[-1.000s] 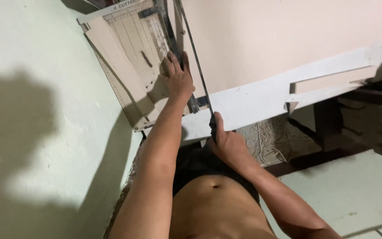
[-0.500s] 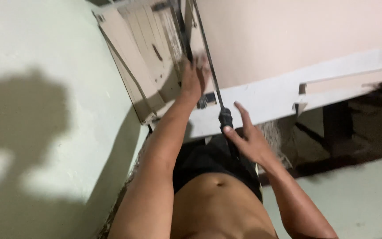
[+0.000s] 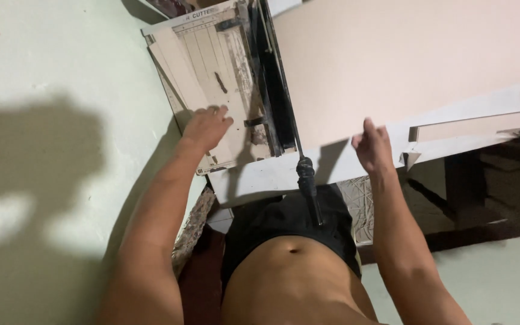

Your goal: The person places a white plank onto a manual cutting machine and uses a lever to cut it. They repeat this process, moving the cut pieces aside and feeding new planks into the machine.

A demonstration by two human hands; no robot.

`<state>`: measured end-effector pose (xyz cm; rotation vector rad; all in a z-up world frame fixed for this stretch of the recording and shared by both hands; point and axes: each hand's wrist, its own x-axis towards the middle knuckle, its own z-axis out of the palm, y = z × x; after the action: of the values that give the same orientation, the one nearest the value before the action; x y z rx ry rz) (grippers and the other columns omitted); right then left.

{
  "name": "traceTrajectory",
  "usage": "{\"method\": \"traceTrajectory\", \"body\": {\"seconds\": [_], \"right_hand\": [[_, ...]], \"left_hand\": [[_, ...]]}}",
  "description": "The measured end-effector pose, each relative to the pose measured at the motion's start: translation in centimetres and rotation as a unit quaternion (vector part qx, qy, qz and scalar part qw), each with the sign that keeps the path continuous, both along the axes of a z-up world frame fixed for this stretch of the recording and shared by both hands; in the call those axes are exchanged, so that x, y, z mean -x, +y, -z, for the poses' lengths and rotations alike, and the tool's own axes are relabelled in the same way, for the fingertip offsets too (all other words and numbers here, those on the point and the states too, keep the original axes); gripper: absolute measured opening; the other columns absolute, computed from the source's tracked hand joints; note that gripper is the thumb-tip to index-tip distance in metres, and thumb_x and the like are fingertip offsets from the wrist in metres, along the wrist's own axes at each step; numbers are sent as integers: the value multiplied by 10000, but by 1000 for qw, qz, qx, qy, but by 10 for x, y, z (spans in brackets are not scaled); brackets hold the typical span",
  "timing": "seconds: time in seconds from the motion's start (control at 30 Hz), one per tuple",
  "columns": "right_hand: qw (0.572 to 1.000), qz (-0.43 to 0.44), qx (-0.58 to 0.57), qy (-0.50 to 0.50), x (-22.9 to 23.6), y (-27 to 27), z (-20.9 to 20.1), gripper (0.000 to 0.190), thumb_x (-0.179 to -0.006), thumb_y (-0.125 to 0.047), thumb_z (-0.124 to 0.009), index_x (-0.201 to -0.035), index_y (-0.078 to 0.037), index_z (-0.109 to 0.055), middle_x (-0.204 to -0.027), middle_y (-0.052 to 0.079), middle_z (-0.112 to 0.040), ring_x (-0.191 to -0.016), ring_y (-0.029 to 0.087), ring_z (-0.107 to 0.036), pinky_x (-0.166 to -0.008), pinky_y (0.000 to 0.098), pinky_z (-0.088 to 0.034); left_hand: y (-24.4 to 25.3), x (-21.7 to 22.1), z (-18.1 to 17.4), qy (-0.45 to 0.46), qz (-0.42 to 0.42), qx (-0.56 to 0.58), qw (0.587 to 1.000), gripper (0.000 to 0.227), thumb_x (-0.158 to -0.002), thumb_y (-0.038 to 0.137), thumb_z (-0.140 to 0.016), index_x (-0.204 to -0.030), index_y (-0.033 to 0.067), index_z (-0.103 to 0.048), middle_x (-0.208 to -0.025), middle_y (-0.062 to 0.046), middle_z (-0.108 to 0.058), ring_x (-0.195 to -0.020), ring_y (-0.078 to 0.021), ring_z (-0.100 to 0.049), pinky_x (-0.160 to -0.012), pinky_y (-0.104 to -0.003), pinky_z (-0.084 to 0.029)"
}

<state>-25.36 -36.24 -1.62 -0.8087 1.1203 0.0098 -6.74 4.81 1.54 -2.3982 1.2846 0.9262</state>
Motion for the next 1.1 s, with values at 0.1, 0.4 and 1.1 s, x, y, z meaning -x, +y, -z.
{"method": "traceTrajectory", "body": {"seconds": [0.1, 0.4, 1.1], "right_hand": [[997, -33, 41, 48, 19, 17, -1, 562, -1021, -189, -732, -1373, -33, -323, -986, 77, -554, -700, 313, -730, -680, 451, -691], [980, -134, 141, 42, -19, 47, 24, 309, -1029, -257, -696, -1222, -51, -569, -949, 140, -692, -765, 282, -776, -713, 434, -678], [616, -686, 365, 132, 14, 149, -117, 794, -985, -190, -515, -1643, -142, -73, -945, 263, -756, -865, 476, -751, -775, 554, -587]], "left_hand": [[-17, -7, -14, -16, -61, 56, 996, 335, -970, 104, -618, -1288, 187, -554, -1430, -98, -451, -1260, -333, -525, -937, -471, -437], [-141, -6, 2, 112, -354, 85, 924, 1197, -869, 472, -835, -1660, 176, 13, -1668, -289, 11, -1515, -551, 13, -1171, -709, -271], [-158, 0, 5, 94, -401, 23, 911, 1247, -786, 163, -893, -1657, 129, -2, -1635, -314, 146, -1500, -565, 110, -1129, -812, -148]]}}
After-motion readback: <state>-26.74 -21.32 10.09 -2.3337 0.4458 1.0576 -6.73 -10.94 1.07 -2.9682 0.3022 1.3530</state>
